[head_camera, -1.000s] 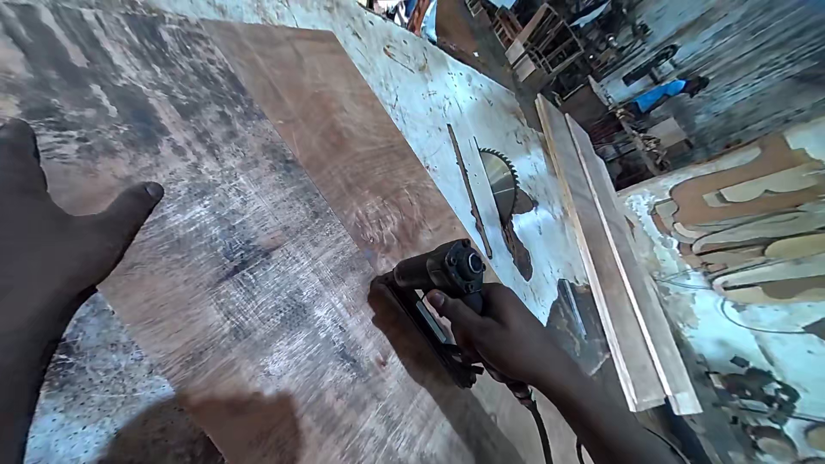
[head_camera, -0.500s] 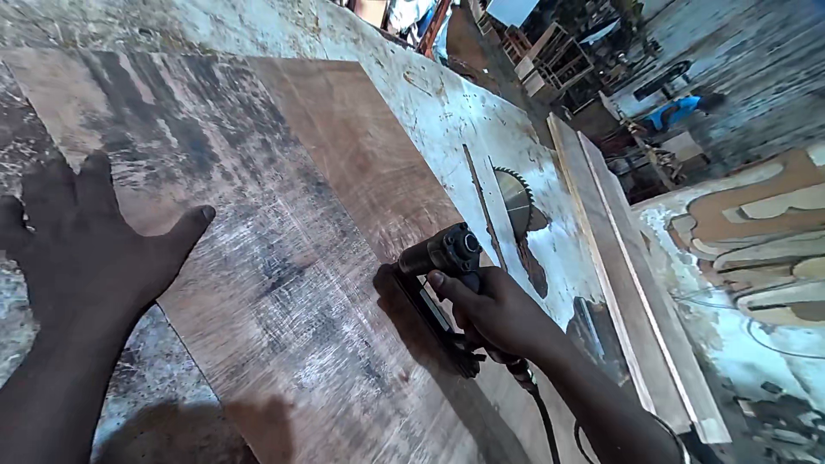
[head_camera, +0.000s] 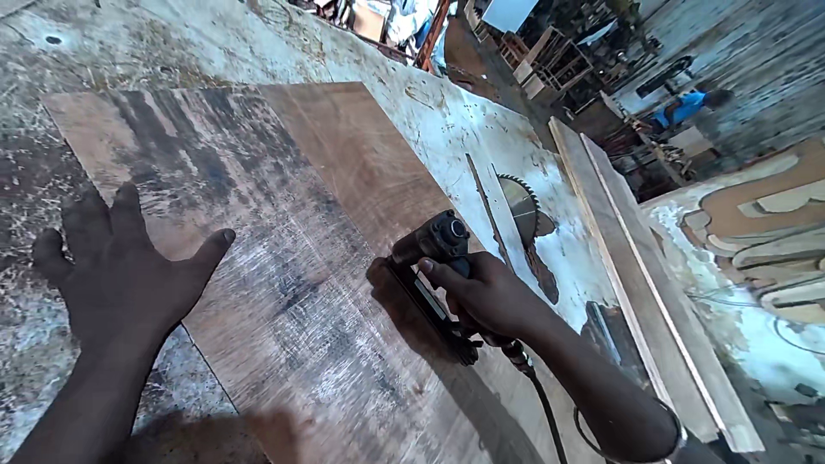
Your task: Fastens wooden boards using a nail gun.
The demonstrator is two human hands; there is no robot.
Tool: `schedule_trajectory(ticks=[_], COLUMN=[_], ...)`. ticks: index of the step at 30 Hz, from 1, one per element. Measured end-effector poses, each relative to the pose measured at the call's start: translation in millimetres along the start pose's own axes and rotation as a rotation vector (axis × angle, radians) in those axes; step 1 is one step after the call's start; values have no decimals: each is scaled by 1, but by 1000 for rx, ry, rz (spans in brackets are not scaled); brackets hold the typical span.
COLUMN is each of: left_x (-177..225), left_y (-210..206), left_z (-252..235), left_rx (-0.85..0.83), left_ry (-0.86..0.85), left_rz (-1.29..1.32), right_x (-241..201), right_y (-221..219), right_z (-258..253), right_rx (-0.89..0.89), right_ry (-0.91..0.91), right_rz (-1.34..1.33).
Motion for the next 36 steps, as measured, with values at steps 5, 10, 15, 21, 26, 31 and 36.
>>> schedule_trajectory(ticks=[5,10,15,21,26,31,36], left_x=[0,1,-1,0,0,0,4], left_y=[-1,0,-1,0,-1,-3,-1], left_z=[0,0,-3,-3,-4,-4,-3], left_rx=[4,11,19,21,25,29,26], left_ry=[-14,-24,-29,-26,-22,-20,-20], left_rz=[-8,8,-7,-2,-14,-24,-23], right_x=[-17,-28,-38,-52,-63,-75,-85], right_y=[3,6,9,11,13,14,17], right_z=[-9,-22,-36,-48,-61,-71,-82], right_rx=[2,20,1,-4,7,-2,-15], right_ry=[-12,14,27,22,34,35,43], right_rz=[17,63,42,37,38,57,56])
Point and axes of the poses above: each hand's wrist, its own z-axis away from the middle knuckle, its own y-axis out of the back of the hand, x = y × z, the point moved 5 cm from there along -z, towards the middle knuckle, and after that the axes turned 10 degrees about -x, right-handed, at the moved point
